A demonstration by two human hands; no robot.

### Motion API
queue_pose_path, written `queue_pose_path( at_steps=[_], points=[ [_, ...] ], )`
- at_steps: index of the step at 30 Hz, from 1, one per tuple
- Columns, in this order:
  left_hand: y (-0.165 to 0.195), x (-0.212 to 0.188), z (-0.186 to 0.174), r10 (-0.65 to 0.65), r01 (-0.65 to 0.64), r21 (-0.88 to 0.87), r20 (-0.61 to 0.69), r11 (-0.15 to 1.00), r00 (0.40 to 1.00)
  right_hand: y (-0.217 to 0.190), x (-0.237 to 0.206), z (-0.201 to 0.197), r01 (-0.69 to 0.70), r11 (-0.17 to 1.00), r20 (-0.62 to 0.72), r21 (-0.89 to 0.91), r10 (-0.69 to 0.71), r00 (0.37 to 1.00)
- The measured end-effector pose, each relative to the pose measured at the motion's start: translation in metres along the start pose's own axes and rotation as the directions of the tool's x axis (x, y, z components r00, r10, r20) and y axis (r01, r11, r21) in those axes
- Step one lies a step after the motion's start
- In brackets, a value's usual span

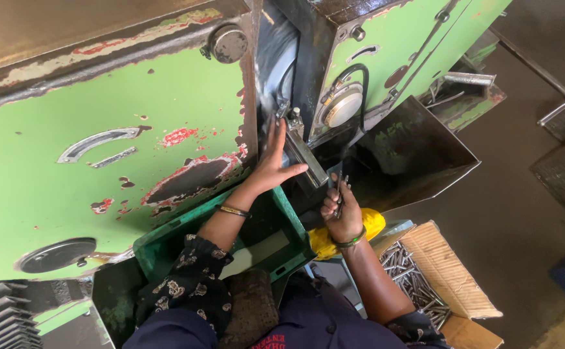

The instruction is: The person repeatedly presses small metal rods against a rotating grinding wheel to smooth their surfaces. They hold several rods in one hand and feed them one by one to the wheel, then place the finished pieces into a cardboard box.

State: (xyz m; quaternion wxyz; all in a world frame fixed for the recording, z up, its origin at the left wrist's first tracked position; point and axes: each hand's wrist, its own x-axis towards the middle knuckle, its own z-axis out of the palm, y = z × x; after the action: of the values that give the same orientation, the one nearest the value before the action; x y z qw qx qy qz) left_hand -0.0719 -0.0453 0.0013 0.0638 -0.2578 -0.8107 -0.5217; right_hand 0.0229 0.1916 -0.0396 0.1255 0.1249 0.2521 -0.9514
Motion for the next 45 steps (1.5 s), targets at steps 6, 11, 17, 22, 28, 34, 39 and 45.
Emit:
queue_pose_path(
  at_steps=[6,11,17,22,28,34,39,45],
  points=[
    [-0.001,-0.002,0.001,-0.035,0.035,-0.065,0.012,0.997,0.999,0.001,-0.007,0.011,-0.001,1.000,0.068,-0.013,0.002,0.998],
    [-0.003,-0.002,0.003,-0.029,0.028,-0.048,-0.006,0.998,1.000,0.000,-0.015,0.022,-0.004,1.000,0.166,-0.016,0.006,0.986],
    [-0.009,-0.003,0.009,0.002,-0.002,0.011,-0.053,1.000,0.999,-0.002,-0.025,0.039,0.031,0.997,0.298,-0.072,-0.008,0.955],
    [-0.011,-0.004,0.011,-0.012,0.016,0.035,-0.108,0.999,0.994,-0.003,-0.042,0.055,0.094,0.976,0.419,-0.195,-0.003,0.908],
    [-0.004,0.001,0.005,-0.001,0.001,0.062,0.001,0.998,1.000,-0.005,-0.048,0.068,0.041,0.956,0.378,-0.290,0.076,0.923],
    [-0.001,0.002,0.004,-0.085,0.081,0.057,0.062,0.995,0.994,-0.005,-0.044,0.067,0.064,0.942,0.276,-0.330,0.032,0.961],
    [-0.012,0.000,0.006,0.021,-0.021,0.039,-0.009,0.999,1.000,-0.002,-0.028,0.046,0.054,0.971,0.204,-0.231,-0.005,0.979],
    [-0.014,-0.004,0.019,-0.052,0.064,0.056,-0.192,0.996,0.980,0.002,-0.004,0.022,0.050,0.994,-0.105,-0.097,-0.060,0.993]
  ],
)
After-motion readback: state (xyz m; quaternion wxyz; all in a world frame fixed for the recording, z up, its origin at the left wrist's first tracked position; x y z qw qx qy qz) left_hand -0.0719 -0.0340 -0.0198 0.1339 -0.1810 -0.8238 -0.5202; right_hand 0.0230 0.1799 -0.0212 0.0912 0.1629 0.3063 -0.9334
